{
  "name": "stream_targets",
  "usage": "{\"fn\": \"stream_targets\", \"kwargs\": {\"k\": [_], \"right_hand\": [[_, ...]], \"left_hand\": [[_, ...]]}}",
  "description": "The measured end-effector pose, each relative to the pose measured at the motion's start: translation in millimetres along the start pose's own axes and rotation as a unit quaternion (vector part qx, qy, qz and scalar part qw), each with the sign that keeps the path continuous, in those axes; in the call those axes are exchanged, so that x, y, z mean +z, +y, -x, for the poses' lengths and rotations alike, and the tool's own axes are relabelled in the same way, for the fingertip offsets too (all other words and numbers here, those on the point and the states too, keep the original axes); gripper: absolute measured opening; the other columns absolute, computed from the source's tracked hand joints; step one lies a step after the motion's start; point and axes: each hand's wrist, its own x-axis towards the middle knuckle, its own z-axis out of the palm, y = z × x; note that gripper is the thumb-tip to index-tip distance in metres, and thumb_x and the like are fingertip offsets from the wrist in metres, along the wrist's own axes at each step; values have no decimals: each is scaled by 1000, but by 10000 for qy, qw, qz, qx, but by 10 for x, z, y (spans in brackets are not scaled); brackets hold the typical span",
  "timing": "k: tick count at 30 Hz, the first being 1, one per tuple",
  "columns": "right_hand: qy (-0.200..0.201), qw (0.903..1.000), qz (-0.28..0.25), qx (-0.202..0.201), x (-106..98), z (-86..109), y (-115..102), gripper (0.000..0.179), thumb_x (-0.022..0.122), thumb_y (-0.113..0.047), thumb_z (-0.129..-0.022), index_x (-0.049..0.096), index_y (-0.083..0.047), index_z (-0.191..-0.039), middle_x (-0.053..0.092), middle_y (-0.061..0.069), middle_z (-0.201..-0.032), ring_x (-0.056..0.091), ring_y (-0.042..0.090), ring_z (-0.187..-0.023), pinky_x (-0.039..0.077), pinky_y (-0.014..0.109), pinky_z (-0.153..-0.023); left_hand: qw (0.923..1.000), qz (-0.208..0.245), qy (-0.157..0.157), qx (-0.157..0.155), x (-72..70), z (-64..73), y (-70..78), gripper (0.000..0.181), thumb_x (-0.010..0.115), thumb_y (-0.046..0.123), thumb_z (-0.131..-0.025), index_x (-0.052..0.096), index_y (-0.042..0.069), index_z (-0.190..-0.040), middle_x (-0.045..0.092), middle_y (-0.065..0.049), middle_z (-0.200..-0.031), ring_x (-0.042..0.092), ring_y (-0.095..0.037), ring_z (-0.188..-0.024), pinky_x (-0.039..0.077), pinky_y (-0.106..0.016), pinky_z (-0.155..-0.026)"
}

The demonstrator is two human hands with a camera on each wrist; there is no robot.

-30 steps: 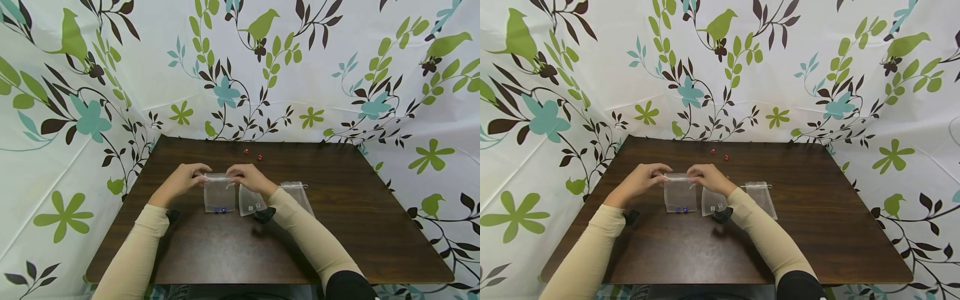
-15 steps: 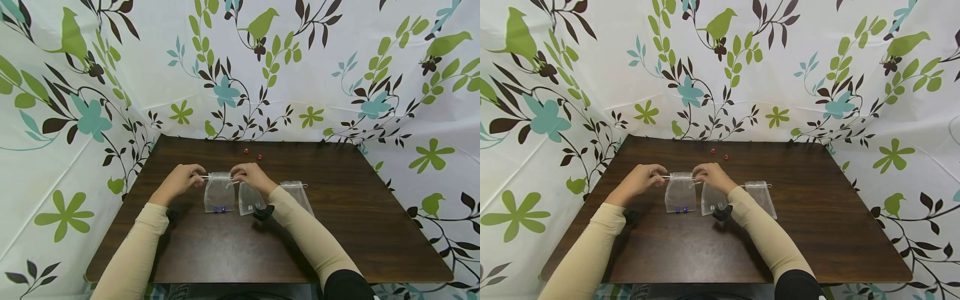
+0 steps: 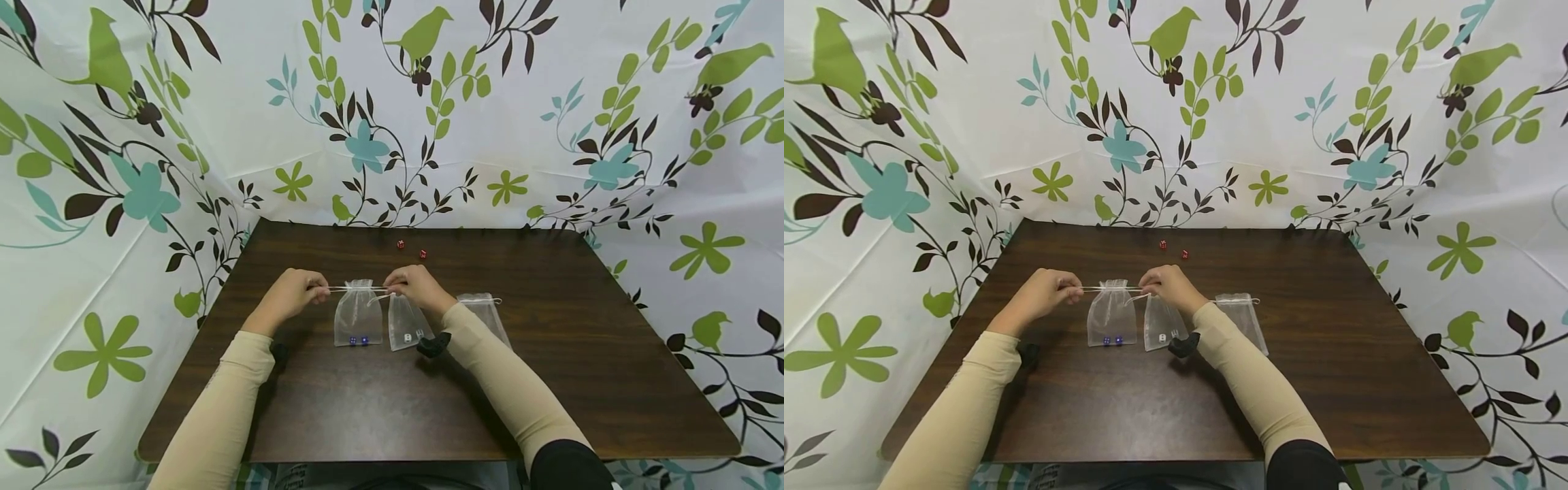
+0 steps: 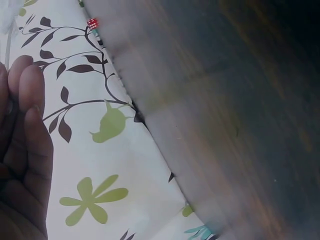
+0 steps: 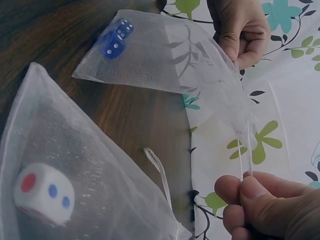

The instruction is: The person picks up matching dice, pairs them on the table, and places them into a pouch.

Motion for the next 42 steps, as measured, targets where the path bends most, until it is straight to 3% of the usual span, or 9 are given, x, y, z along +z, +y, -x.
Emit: {"fn": "stream_targets", "kwargs": {"k": [10,15,19,24,29,34,42], "right_hand": [[-50,9999,36,102,8,-16,2,19,65,-10,-91,71,-5,-108,74,6,-99,70,19,-87,54,25,-72],[-190,9993,59,318,-18,50,44,30,60,-10,-95,64,-2,-124,70,7,-114,67,20,-103,53,32,-84],[-215,9987,122,448,-58,116,102,34,58,-11,-97,59,-3,-130,68,6,-119,64,20,-111,51,34,-90],[-14,9978,103,662,-183,273,158,34,59,-9,-96,59,-3,-129,69,9,-116,64,23,-109,52,37,-89],[253,9947,316,942,-362,576,282,29,61,-12,-95,64,-2,-122,69,11,-113,65,26,-103,51,41,-88],[320,9867,537,1503,-567,923,440,24,59,-16,-97,66,-4,-117,67,12,-113,63,27,-101,51,43,-83],[482,9627,862,2519,-799,1397,649,19,58,-16,-97,64,-1,-107,65,17,-102,61,30,-89,50,44,-74]], "left_hand": [[9997,72,-68,-207,44,-21,-42,13,65,22,-93,71,11,-93,71,-1,-76,68,-22,-70,52,-35,-63],[9981,-419,-63,-445,91,-25,-84,21,64,29,-94,70,12,-105,73,-4,-94,68,-23,-83,53,-43,-73],[9922,-1012,109,-722,92,-19,-48,23,64,33,-94,69,15,-107,72,-4,-100,67,-25,-87,52,-47,-73],[9871,-1400,164,-757,88,-32,158,21,64,33,-93,71,15,-104,67,-5,-98,64,-23,-83,51,-45,-68],[9919,-1150,-202,-506,205,-49,417,19,64,31,-94,72,16,-103,68,1,-87,59,-14,-67,48,-35,-58],[9927,-1104,-466,-140,440,-110,692,15,65,32,-93,72,20,-99,69,6,-83,57,-8,-64,46,-30,-56],[9865,-1246,-785,715,908,-319,1168,11,66,33,-92,73,24,-93,68,10,-79,56,-5,-63,46,-28,-55]]}}
